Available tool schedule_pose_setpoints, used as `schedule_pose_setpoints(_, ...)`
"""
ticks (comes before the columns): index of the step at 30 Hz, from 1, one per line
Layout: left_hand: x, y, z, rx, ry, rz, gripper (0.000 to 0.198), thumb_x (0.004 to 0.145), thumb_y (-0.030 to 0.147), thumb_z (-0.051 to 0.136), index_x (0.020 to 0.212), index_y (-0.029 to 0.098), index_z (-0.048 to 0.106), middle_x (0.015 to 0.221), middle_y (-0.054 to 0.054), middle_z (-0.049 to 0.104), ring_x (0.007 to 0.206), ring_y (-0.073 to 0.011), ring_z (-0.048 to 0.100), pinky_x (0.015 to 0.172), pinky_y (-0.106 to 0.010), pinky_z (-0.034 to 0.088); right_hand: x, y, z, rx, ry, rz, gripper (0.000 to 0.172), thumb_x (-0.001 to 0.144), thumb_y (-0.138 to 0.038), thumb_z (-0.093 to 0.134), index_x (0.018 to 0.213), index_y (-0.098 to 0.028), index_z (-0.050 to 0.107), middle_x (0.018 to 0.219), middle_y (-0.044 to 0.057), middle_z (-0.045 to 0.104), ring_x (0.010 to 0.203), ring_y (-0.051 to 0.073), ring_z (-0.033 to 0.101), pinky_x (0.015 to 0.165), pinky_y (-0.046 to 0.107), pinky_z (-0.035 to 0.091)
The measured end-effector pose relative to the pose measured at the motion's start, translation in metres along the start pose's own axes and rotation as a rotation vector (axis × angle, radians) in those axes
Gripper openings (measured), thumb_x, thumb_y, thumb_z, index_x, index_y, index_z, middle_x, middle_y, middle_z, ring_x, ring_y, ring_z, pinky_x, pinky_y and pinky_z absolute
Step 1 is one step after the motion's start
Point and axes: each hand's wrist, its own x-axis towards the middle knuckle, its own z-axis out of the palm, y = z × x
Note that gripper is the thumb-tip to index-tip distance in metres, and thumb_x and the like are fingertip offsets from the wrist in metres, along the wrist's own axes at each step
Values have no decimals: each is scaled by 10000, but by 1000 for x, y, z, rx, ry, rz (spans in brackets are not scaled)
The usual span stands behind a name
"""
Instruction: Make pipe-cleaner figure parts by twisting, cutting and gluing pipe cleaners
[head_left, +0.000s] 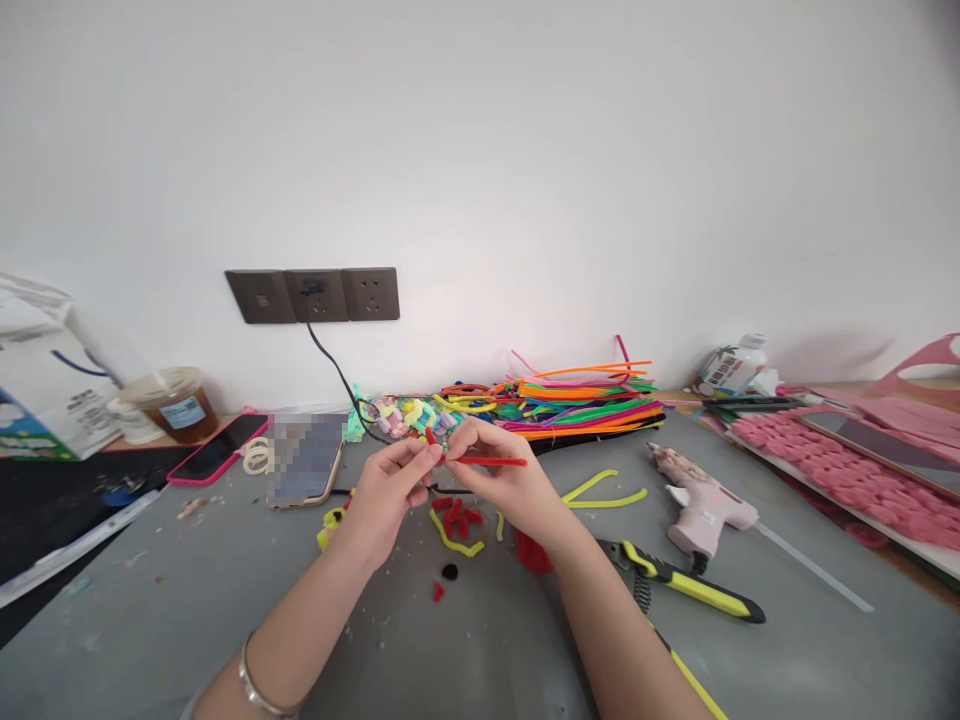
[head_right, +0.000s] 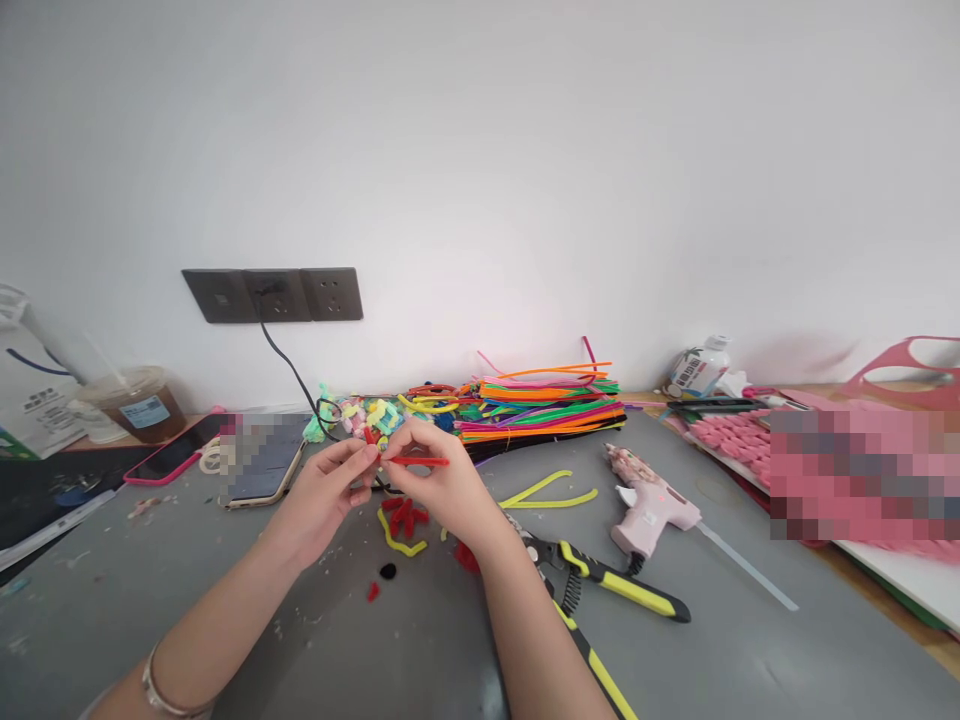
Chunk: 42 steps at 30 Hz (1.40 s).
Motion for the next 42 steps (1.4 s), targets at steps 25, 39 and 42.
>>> schedule_pose_setpoints(25, -1, 3, -7, -24, -294, -114, 366, 687, 394, 839, 579, 135, 604, 619, 27, 454, 576, -68, 312, 489, -193, 264, 0, -10, 0, 321, -34, 109, 138, 877, -307, 682, 803, -199, 641, 786, -3, 588, 720, 127, 551, 696, 264, 490)
schedule_pose_setpoints(39, -3, 8, -9, 39, -388, -137, 349, 710, 417, 810, 627, 137, 618, 626, 27, 439, 557, -73, 310, 532, -238, 235, -2, -3, -2, 464, -61, 171, 111, 807, -283, 764, 792, -214, 679, 849, 15, 695, 721, 140, 638, 666, 285, 563)
schedule_pose_setpoints(42, -4, 10, -7, 65, -390, -129, 347, 703, 419, 808, 617, 139, 622, 620, 27, 442, 551, -76, 307, 529, -244, 225, -2, -2, -2, 456, -55, 195, 120, 799, -290, 770, 788, -205, 686, 806, 10, 690, 702, 142, 637, 662, 289, 554)
